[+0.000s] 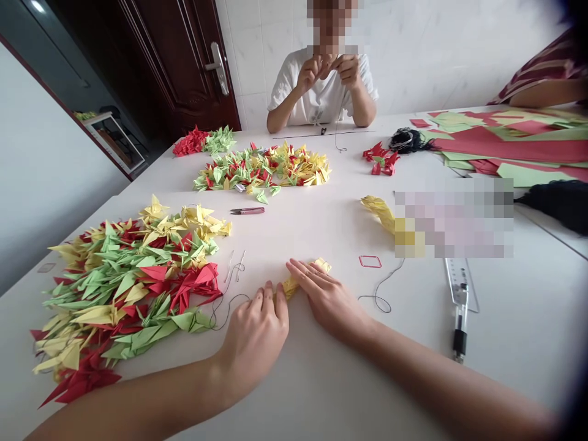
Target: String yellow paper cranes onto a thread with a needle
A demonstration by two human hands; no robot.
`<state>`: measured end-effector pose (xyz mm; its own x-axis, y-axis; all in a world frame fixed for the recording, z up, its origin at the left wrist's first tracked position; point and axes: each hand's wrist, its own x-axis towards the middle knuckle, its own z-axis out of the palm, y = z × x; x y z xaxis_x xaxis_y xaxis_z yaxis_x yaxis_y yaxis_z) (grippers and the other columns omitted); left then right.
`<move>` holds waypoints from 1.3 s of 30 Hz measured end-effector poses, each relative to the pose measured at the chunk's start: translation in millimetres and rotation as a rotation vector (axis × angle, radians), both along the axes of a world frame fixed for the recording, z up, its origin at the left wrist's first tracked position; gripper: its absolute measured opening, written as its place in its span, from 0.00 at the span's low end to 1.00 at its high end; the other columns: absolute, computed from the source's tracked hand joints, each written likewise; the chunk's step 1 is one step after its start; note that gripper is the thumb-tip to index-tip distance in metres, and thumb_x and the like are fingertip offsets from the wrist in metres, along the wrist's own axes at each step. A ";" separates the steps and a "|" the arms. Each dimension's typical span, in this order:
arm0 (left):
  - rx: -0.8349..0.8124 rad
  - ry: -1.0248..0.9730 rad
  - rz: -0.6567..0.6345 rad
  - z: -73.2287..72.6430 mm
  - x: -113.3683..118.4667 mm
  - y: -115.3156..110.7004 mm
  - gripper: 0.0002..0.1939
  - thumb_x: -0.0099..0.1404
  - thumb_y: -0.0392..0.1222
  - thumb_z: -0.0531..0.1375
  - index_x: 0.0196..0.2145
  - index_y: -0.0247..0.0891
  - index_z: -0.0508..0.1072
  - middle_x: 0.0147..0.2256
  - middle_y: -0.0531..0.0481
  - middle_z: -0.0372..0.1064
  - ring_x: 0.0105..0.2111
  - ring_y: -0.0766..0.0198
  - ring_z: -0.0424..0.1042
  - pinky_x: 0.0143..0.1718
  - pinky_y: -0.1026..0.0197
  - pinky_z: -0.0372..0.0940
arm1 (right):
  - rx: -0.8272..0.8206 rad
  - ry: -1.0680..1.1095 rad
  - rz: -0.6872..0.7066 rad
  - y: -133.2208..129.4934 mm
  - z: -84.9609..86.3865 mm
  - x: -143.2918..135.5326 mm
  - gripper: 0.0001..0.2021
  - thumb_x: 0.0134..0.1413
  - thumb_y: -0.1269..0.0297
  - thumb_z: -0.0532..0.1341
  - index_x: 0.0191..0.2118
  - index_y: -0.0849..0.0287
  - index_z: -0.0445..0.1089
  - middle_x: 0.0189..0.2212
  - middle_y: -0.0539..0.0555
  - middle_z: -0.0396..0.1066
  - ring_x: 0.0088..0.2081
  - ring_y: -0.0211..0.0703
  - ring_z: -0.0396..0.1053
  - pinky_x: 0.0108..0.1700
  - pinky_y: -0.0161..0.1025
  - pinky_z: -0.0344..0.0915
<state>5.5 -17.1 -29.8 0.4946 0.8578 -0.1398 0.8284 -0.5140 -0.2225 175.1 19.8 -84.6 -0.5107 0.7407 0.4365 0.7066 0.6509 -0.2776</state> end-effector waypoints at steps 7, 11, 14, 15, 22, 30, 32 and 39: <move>-0.063 -0.132 0.018 14.9 -12.0 23.8 0.19 0.61 0.23 0.46 0.42 0.35 0.70 0.38 0.42 0.73 0.37 0.56 0.73 0.36 0.57 0.68 | -0.054 0.072 -0.076 1.4 3.6 0.9 0.18 0.60 0.77 0.48 0.50 0.58 0.70 0.48 0.54 0.74 0.56 0.53 0.65 0.59 0.61 0.58; -0.136 -0.178 0.057 21.5 -16.8 32.5 0.12 0.64 0.30 0.49 0.40 0.36 0.70 0.36 0.44 0.73 0.37 0.55 0.74 0.35 0.56 0.66 | -0.093 0.143 -0.089 4.0 5.6 3.5 0.15 0.60 0.74 0.53 0.48 0.57 0.71 0.43 0.53 0.76 0.51 0.51 0.69 0.56 0.57 0.62; -0.166 -0.215 0.066 23.5 -21.1 37.0 0.11 0.64 0.33 0.51 0.39 0.39 0.72 0.38 0.47 0.74 0.39 0.55 0.74 0.37 0.56 0.66 | -0.123 0.167 -0.076 5.4 5.4 5.0 0.13 0.60 0.72 0.54 0.47 0.55 0.72 0.43 0.53 0.76 0.47 0.48 0.70 0.52 0.52 0.66; -0.169 -0.228 0.068 23.6 -22.6 38.5 0.10 0.64 0.34 0.52 0.40 0.40 0.72 0.39 0.48 0.74 0.40 0.55 0.74 0.38 0.56 0.66 | -0.121 0.163 -0.081 5.3 5.1 5.1 0.13 0.60 0.71 0.55 0.47 0.54 0.72 0.43 0.53 0.76 0.47 0.48 0.70 0.52 0.52 0.65; -0.179 -0.342 0.067 19.9 -26.4 47.2 0.18 0.61 0.43 0.59 0.50 0.39 0.68 0.47 0.45 0.72 0.48 0.53 0.70 0.46 0.54 0.65 | -0.098 0.157 -0.074 -0.8 13.8 5.2 0.24 0.54 0.68 0.57 0.58 0.52 0.60 0.57 0.54 0.65 0.63 0.55 0.53 0.62 0.67 0.39; -0.254 -0.386 0.116 20.0 -28.1 53.2 0.11 0.61 0.37 0.59 0.43 0.43 0.73 0.45 0.50 0.74 0.43 0.56 0.73 0.44 0.57 0.66 | -0.336 0.345 -0.204 10.3 12.6 11.5 0.25 0.44 0.73 0.51 0.52 0.57 0.66 0.51 0.58 0.70 0.57 0.52 0.63 0.63 0.63 0.44; -0.259 -0.402 0.124 19.5 -28.9 55.0 0.11 0.61 0.38 0.59 0.42 0.44 0.74 0.44 0.51 0.74 0.42 0.56 0.74 0.43 0.57 0.66 | -0.375 0.336 -0.204 12.4 9.4 9.9 0.21 0.47 0.71 0.53 0.49 0.58 0.69 0.47 0.57 0.73 0.54 0.50 0.66 0.63 0.59 0.47; -0.239 -0.424 0.204 19.1 -30.3 60.8 0.12 0.59 0.40 0.62 0.43 0.46 0.74 0.42 0.53 0.76 0.41 0.55 0.74 0.40 0.57 0.66 | -0.443 0.418 -0.176 12.8 12.8 8.7 0.14 0.52 0.69 0.58 0.44 0.54 0.73 0.42 0.53 0.75 0.49 0.49 0.69 0.52 0.49 0.65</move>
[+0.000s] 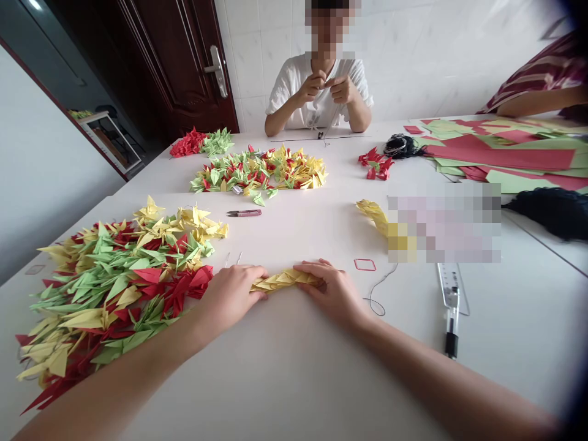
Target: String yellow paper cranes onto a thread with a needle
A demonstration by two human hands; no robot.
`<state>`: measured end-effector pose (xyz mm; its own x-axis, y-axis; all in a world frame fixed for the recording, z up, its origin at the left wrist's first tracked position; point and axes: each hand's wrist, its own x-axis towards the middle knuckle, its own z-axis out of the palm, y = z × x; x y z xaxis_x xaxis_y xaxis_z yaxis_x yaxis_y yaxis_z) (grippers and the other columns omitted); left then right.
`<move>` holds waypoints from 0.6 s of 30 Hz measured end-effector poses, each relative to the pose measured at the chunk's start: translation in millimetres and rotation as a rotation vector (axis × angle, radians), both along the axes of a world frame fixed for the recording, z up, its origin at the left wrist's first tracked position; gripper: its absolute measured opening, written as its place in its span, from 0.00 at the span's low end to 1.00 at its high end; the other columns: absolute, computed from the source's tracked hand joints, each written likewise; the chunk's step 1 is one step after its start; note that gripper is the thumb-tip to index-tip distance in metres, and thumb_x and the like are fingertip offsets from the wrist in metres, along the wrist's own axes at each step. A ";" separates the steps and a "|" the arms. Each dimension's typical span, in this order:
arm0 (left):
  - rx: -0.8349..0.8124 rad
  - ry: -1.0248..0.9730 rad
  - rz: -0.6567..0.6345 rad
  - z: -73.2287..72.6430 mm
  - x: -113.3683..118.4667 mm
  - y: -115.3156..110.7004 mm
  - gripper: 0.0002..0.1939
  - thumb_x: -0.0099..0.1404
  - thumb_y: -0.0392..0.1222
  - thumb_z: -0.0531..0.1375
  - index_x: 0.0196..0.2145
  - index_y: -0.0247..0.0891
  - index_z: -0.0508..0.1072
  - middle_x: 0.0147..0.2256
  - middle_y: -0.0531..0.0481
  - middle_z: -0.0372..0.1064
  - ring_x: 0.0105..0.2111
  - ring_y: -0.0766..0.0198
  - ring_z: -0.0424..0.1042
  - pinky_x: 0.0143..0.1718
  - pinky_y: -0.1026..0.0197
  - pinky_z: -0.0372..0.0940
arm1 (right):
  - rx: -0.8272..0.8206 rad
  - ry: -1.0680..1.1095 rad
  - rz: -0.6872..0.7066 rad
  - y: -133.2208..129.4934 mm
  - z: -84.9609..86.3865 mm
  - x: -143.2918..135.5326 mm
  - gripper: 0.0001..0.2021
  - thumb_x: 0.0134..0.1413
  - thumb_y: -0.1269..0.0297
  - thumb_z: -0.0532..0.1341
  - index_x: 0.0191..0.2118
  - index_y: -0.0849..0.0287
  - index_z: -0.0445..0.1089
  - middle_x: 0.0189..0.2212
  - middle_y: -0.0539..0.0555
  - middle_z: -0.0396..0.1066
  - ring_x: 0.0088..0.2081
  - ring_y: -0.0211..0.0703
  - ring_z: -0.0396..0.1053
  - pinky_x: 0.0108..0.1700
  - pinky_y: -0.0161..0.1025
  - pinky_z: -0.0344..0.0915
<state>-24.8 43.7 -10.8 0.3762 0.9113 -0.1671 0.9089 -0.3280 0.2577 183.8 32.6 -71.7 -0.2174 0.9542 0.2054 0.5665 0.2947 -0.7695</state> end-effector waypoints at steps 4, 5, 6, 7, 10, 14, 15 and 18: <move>0.033 0.005 -0.013 -0.9 -1.8 1.4 0.19 0.58 0.40 0.62 0.49 0.45 0.71 0.46 0.52 0.74 0.46 0.55 0.72 0.44 0.56 0.66 | 0.013 -0.002 -0.025 -0.8 1.6 -0.5 0.14 0.50 0.68 0.59 0.45 0.54 0.73 0.42 0.54 0.75 0.47 0.49 0.70 0.49 0.47 0.67; 0.042 0.003 -0.030 -1.7 -2.1 1.4 0.21 0.58 0.41 0.63 0.50 0.44 0.70 0.48 0.51 0.73 0.47 0.55 0.71 0.45 0.56 0.65 | 0.024 -0.010 -0.024 -1.3 2.0 -0.8 0.15 0.50 0.68 0.59 0.46 0.54 0.72 0.42 0.54 0.74 0.47 0.49 0.70 0.49 0.47 0.67; 0.051 0.003 -0.052 -2.8 -2.3 1.4 0.22 0.57 0.42 0.63 0.51 0.43 0.69 0.49 0.49 0.72 0.48 0.54 0.71 0.46 0.55 0.65 | 0.037 -0.020 -0.018 -1.9 2.6 -1.2 0.17 0.49 0.69 0.58 0.47 0.54 0.71 0.43 0.54 0.74 0.47 0.49 0.70 0.49 0.47 0.67; 0.062 0.001 -0.075 -4.0 -2.3 1.2 0.24 0.57 0.43 0.64 0.51 0.42 0.69 0.50 0.48 0.70 0.48 0.53 0.70 0.47 0.55 0.65 | 0.050 -0.029 -0.008 -2.6 3.3 -1.6 0.20 0.48 0.70 0.58 0.49 0.55 0.70 0.44 0.55 0.74 0.47 0.49 0.69 0.50 0.47 0.66; 0.079 -0.026 -0.127 -7.7 -1.3 0.5 0.27 0.56 0.48 0.64 0.53 0.41 0.67 0.53 0.46 0.67 0.50 0.51 0.68 0.49 0.53 0.65 | 0.065 -0.035 0.026 -4.4 6.8 -1.6 0.26 0.44 0.72 0.56 0.53 0.57 0.66 0.47 0.56 0.72 0.50 0.50 0.67 0.52 0.49 0.64; 0.087 -0.097 -0.144 -10.9 0.1 0.8 0.21 0.61 0.47 0.61 0.51 0.41 0.69 0.50 0.48 0.71 0.49 0.54 0.69 0.49 0.54 0.65 | -0.015 0.028 0.073 -3.3 13.0 1.6 0.21 0.50 0.70 0.52 0.51 0.57 0.68 0.47 0.57 0.72 0.50 0.49 0.67 0.55 0.51 0.61; 0.090 -0.114 -0.146 -11.5 0.0 1.4 0.20 0.62 0.47 0.60 0.51 0.41 0.69 0.49 0.48 0.71 0.49 0.55 0.70 0.49 0.54 0.65 | -0.053 0.051 0.083 -2.3 14.1 2.7 0.20 0.52 0.68 0.51 0.51 0.57 0.69 0.46 0.56 0.73 0.50 0.49 0.68 0.56 0.52 0.60; 0.088 -0.147 -0.158 -13.1 -0.8 4.0 0.16 0.64 0.43 0.59 0.50 0.41 0.70 0.47 0.49 0.72 0.47 0.57 0.71 0.47 0.56 0.65 | -0.126 0.089 0.108 1.2 14.0 5.2 0.18 0.56 0.65 0.52 0.51 0.56 0.69 0.45 0.55 0.74 0.48 0.48 0.70 0.59 0.54 0.56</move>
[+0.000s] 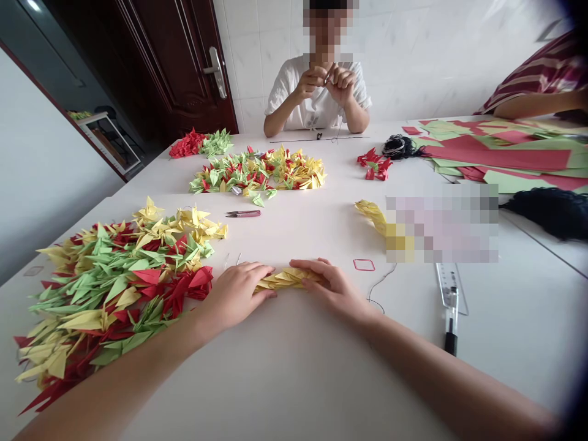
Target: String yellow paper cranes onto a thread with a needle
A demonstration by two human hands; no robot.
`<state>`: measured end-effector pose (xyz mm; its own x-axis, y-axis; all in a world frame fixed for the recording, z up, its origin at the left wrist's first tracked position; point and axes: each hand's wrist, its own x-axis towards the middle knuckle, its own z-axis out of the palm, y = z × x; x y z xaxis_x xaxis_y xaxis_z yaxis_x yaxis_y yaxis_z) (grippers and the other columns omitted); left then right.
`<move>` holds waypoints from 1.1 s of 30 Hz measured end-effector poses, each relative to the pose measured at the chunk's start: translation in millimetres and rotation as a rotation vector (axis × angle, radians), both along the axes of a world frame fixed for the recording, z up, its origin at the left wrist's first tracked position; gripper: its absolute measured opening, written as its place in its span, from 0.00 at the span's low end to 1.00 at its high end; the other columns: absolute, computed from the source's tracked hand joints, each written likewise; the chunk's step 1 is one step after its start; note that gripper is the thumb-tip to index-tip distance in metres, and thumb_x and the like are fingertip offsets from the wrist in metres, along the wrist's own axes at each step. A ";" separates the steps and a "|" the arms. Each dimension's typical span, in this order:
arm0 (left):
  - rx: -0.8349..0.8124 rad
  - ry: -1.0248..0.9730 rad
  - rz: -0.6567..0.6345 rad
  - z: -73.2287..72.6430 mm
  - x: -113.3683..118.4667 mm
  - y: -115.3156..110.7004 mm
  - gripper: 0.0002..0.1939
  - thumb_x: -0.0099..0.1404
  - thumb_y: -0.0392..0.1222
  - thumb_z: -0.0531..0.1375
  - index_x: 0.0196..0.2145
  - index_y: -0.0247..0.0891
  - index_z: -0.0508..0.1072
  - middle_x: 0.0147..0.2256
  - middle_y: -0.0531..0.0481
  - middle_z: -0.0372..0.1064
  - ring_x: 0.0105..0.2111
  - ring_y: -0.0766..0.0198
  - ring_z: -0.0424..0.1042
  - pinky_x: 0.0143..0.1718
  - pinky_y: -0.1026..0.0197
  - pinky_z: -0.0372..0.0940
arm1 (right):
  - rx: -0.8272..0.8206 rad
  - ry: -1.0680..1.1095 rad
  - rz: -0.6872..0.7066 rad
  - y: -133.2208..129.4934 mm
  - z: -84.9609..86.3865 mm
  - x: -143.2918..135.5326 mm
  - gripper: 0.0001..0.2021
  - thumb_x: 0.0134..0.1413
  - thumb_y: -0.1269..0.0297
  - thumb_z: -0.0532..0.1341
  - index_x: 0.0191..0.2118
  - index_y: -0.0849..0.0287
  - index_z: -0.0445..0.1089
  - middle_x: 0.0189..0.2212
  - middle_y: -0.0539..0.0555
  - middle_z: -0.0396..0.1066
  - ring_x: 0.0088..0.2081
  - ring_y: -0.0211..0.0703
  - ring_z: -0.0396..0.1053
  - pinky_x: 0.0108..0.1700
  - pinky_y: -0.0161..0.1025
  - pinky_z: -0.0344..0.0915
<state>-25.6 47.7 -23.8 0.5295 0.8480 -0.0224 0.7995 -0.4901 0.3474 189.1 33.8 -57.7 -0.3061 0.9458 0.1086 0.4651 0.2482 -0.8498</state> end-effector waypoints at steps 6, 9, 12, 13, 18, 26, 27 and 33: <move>0.009 0.012 -0.055 1.8 -0.7 3.2 0.11 0.63 0.34 0.57 0.42 0.43 0.74 0.40 0.52 0.75 0.42 0.59 0.71 0.42 0.58 0.64 | 0.014 -0.020 0.003 2.0 -6.8 -0.6 0.14 0.56 0.65 0.57 0.47 0.51 0.72 0.42 0.50 0.76 0.45 0.45 0.72 0.65 0.57 0.43; -0.018 -0.013 -0.046 4.0 -0.8 2.9 0.12 0.63 0.35 0.56 0.42 0.44 0.74 0.40 0.53 0.75 0.41 0.60 0.72 0.41 0.58 0.64 | -0.028 0.039 -0.028 0.1 -8.7 -1.5 0.13 0.55 0.64 0.58 0.46 0.51 0.73 0.40 0.51 0.76 0.41 0.45 0.74 0.60 0.54 0.57; -0.039 -0.012 -0.037 4.5 -0.7 2.3 0.12 0.62 0.37 0.56 0.43 0.45 0.74 0.42 0.53 0.76 0.41 0.60 0.73 0.42 0.59 0.63 | -0.088 0.111 -0.049 -1.3 -10.2 -1.7 0.14 0.54 0.62 0.60 0.47 0.53 0.73 0.43 0.54 0.74 0.41 0.45 0.74 0.48 0.45 0.70; -0.035 -0.007 -0.033 4.3 -0.5 2.1 0.12 0.62 0.38 0.57 0.44 0.45 0.74 0.42 0.53 0.75 0.42 0.59 0.73 0.43 0.58 0.63 | -0.094 0.119 -0.056 -1.4 -10.5 -1.6 0.15 0.53 0.62 0.60 0.47 0.53 0.73 0.44 0.54 0.74 0.41 0.45 0.74 0.46 0.43 0.71; -0.012 0.029 -0.002 3.2 1.3 -0.3 0.19 0.58 0.47 0.62 0.48 0.44 0.71 0.46 0.52 0.74 0.46 0.56 0.71 0.48 0.55 0.61 | -0.091 0.072 -0.059 -1.5 -9.7 -1.2 0.20 0.48 0.64 0.64 0.50 0.53 0.71 0.46 0.55 0.73 0.44 0.46 0.73 0.48 0.44 0.70; -0.020 0.314 0.023 21.6 -16.9 -2.7 0.32 0.54 0.47 0.65 0.56 0.42 0.62 0.56 0.44 0.63 0.55 0.50 0.63 0.51 0.54 0.59 | 0.072 -0.043 -0.033 -3.0 -10.6 -3.0 0.26 0.46 0.67 0.62 0.55 0.53 0.66 0.50 0.55 0.71 0.48 0.48 0.70 0.50 0.45 0.67; -0.030 0.331 0.026 24.4 -21.2 -2.0 0.34 0.54 0.44 0.65 0.57 0.42 0.61 0.56 0.44 0.63 0.55 0.51 0.63 0.51 0.55 0.59 | 0.116 -0.076 -0.019 -3.0 -11.4 -3.4 0.27 0.45 0.67 0.62 0.55 0.53 0.66 0.51 0.55 0.70 0.50 0.48 0.69 0.52 0.46 0.66; -0.112 0.449 0.030 34.7 -30.0 5.2 0.23 0.52 0.37 0.66 0.46 0.42 0.67 0.46 0.47 0.71 0.50 0.52 0.67 0.45 0.58 0.60 | 0.280 -0.175 -0.022 -1.2 -18.7 -5.1 0.17 0.55 0.68 0.56 0.51 0.54 0.69 0.47 0.55 0.73 0.50 0.47 0.68 0.52 0.47 0.65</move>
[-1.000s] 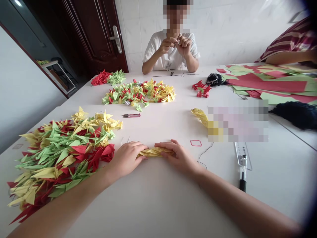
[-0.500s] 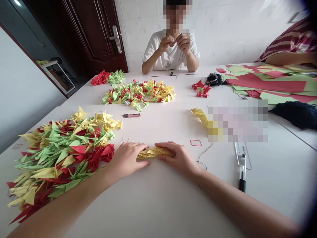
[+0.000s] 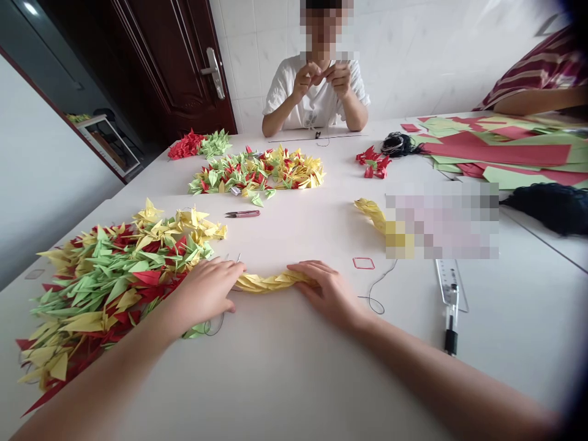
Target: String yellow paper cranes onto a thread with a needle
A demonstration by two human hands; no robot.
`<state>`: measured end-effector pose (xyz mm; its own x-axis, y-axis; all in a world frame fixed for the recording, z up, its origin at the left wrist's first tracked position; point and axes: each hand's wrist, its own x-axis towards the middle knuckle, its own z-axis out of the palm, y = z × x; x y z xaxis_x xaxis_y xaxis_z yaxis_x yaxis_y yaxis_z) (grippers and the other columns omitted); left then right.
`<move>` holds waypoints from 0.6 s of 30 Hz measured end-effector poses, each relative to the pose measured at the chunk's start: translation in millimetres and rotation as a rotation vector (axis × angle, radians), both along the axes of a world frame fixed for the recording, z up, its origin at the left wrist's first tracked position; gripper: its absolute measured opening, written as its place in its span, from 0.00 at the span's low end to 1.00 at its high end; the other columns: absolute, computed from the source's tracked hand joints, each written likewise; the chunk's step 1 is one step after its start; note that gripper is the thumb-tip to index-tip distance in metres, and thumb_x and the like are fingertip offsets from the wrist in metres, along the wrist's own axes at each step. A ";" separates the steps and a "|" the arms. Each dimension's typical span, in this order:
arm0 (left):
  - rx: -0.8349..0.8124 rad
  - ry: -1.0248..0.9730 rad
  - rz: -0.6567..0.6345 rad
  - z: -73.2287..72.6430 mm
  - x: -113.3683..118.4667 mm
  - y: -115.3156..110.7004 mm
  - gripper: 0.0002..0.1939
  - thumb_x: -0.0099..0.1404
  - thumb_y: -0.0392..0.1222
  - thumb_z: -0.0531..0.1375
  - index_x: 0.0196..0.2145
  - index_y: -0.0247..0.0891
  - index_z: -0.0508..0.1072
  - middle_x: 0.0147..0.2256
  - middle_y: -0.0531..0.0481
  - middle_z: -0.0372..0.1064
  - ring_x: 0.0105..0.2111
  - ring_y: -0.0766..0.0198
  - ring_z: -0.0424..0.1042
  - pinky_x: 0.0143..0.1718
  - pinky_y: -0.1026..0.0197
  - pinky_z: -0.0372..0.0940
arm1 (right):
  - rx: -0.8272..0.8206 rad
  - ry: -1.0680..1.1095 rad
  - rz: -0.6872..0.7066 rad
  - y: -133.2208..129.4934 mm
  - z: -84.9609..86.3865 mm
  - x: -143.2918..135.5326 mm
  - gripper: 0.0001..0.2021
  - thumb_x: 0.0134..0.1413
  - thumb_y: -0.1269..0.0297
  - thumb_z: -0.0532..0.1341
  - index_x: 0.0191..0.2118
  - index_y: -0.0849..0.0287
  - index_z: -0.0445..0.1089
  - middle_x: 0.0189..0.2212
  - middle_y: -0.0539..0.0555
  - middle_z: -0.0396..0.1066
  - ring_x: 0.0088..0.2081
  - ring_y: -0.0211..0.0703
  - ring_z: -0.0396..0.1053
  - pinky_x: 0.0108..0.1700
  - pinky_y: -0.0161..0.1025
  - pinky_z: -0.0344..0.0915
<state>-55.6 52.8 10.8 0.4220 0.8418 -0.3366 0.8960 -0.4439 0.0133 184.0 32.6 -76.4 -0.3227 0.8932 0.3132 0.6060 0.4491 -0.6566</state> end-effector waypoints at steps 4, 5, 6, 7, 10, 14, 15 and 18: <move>0.007 0.026 0.050 0.1 6.8 1.8 0.19 0.52 0.39 0.66 0.41 0.39 0.67 0.39 0.48 0.72 0.44 0.52 0.68 0.41 0.58 0.59 | 0.055 -0.019 -0.075 1.0 -2.4 -0.2 0.17 0.55 0.72 0.52 0.48 0.54 0.71 0.45 0.54 0.74 0.51 0.49 0.67 0.52 0.50 0.65; 0.014 0.023 0.058 -0.6 7.8 1.8 0.17 0.52 0.41 0.65 0.40 0.39 0.67 0.38 0.48 0.72 0.44 0.52 0.68 0.41 0.57 0.58 | 0.062 -0.026 -0.084 1.0 -2.5 0.0 0.17 0.55 0.72 0.52 0.48 0.54 0.71 0.45 0.54 0.74 0.52 0.49 0.67 0.52 0.51 0.65; 0.031 0.018 0.065 -1.4 8.4 1.6 0.16 0.53 0.44 0.65 0.38 0.39 0.67 0.38 0.47 0.72 0.44 0.51 0.67 0.42 0.55 0.58 | 0.066 -0.032 -0.090 0.9 -2.5 0.2 0.17 0.55 0.72 0.52 0.48 0.53 0.71 0.45 0.54 0.74 0.52 0.50 0.66 0.53 0.52 0.64; 0.058 0.012 0.071 -2.2 8.6 1.4 0.15 0.53 0.46 0.64 0.37 0.39 0.67 0.38 0.47 0.72 0.45 0.51 0.66 0.44 0.54 0.57 | 0.067 -0.040 -0.098 0.8 -2.5 0.4 0.17 0.55 0.72 0.52 0.47 0.53 0.70 0.45 0.54 0.74 0.53 0.50 0.65 0.54 0.53 0.63; 0.100 0.005 0.071 -3.1 8.2 0.7 0.10 0.54 0.46 0.63 0.31 0.40 0.68 0.38 0.48 0.72 0.46 0.51 0.65 0.47 0.50 0.54 | 0.059 -0.079 -0.139 0.6 -3.1 1.1 0.16 0.56 0.72 0.51 0.47 0.53 0.69 0.47 0.54 0.73 0.56 0.52 0.62 0.58 0.59 0.57; 0.019 -0.016 0.021 0.3 9.2 -0.6 0.04 0.55 0.39 0.60 0.24 0.39 0.70 0.32 0.50 0.74 0.41 0.54 0.67 0.45 0.48 0.55 | 0.025 -0.114 -0.177 0.3 -5.6 1.0 0.17 0.55 0.73 0.50 0.47 0.54 0.68 0.51 0.55 0.70 0.61 0.55 0.56 0.60 0.66 0.49; 0.012 -0.019 0.015 1.5 9.8 -1.0 0.04 0.56 0.37 0.59 0.24 0.39 0.70 0.31 0.50 0.74 0.41 0.54 0.67 0.45 0.47 0.55 | 0.021 -0.117 -0.180 0.1 -6.1 0.8 0.17 0.54 0.73 0.50 0.48 0.55 0.68 0.52 0.55 0.69 0.62 0.55 0.55 0.60 0.66 0.48; 0.020 -0.017 0.007 4.0 11.0 -2.3 0.08 0.55 0.32 0.55 0.22 0.40 0.71 0.29 0.49 0.74 0.40 0.53 0.68 0.45 0.47 0.55 | 0.051 -0.137 -0.188 -2.0 -5.9 -0.8 0.20 0.52 0.75 0.49 0.49 0.56 0.66 0.55 0.57 0.66 0.63 0.55 0.52 0.60 0.66 0.49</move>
<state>-44.5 50.6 14.8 0.4216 0.8511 -0.3128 0.8987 -0.4380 0.0196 183.2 30.6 -82.4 -0.1948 0.9256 0.3246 0.7640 0.3507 -0.5416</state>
